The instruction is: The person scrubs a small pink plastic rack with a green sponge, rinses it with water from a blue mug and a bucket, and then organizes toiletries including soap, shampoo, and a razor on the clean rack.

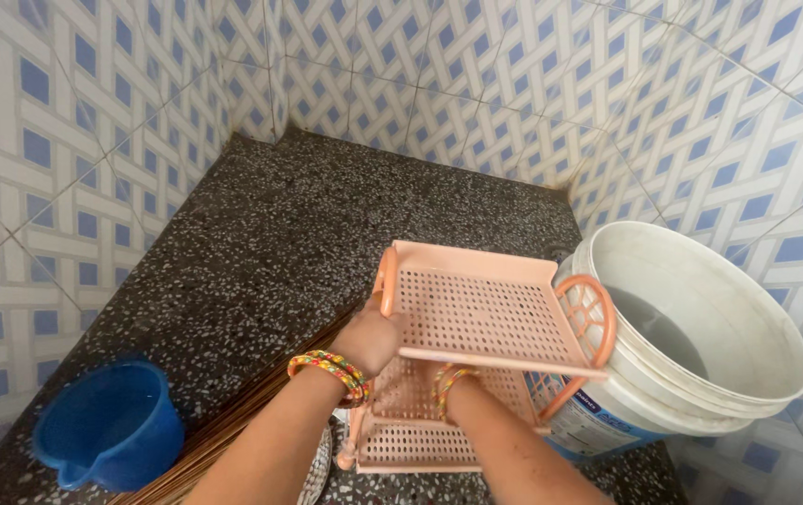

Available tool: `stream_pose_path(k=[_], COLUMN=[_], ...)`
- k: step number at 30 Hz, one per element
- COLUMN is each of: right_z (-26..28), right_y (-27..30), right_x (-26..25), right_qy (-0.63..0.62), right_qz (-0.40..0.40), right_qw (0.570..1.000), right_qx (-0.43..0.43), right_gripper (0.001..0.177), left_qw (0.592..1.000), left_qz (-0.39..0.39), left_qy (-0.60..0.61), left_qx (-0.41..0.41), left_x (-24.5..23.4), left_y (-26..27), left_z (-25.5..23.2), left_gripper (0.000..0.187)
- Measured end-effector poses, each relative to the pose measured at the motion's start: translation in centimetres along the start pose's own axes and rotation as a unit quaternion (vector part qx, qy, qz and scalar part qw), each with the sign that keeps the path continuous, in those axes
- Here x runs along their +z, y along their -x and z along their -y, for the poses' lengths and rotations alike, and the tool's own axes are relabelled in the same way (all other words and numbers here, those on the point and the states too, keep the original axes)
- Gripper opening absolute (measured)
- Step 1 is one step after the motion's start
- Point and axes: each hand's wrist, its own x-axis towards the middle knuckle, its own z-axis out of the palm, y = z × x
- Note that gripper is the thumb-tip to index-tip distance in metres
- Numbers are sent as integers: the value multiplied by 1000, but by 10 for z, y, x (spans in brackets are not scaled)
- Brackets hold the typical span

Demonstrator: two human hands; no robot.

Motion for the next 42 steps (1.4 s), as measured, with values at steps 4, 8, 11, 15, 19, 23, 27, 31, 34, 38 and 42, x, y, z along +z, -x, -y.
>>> stream_pose_path(k=[4,8,11,15,19,23,27,31,34,38,42], right_z=[-77,-140,-132,-40,30,34,-17,-83,-119,-92,-21], right_y=[9,11,-5,-11,17,52,68,81,111,132,114], right_x=[-17,-18,12,35,-6,-34,-42,-69,-85,-48,-24], right_qy=[38,60,44,-42,-115,-151,-150,-81,-198,-59,-105], right_qz=[-31,-51,-122,-144,91,139,162,257,208,44,17], right_qw=[995,983,977,984,985,977,944,961,948,997,990], right_qx=[85,168,171,95,92,-48,-244,-62,135,10,-96], right_gripper=[34,38,41,36,31,35,49,62,58,51,46], left_qw=[997,998,997,999,998,999,999,999,1000,999,998], left_qz=[12,17,16,4,14,5,-6,6,4,-10,-9], left_qy=[19,14,5,-36,2,-12,-20,-23,-3,-38,-56], left_qx=[-72,-66,-80,-16,-56,-36,-25,-26,-22,24,-5], left_x=[-11,-13,-8,-3,-3,0,5,0,2,9,18], left_y=[-7,2,-2,-6,4,11,16,26,32,11,1], left_z=[-17,-23,-20,-9,-10,-7,-1,-2,1,19,29], left_gripper=[70,70,72,69,73,75,75,76,77,65,72])
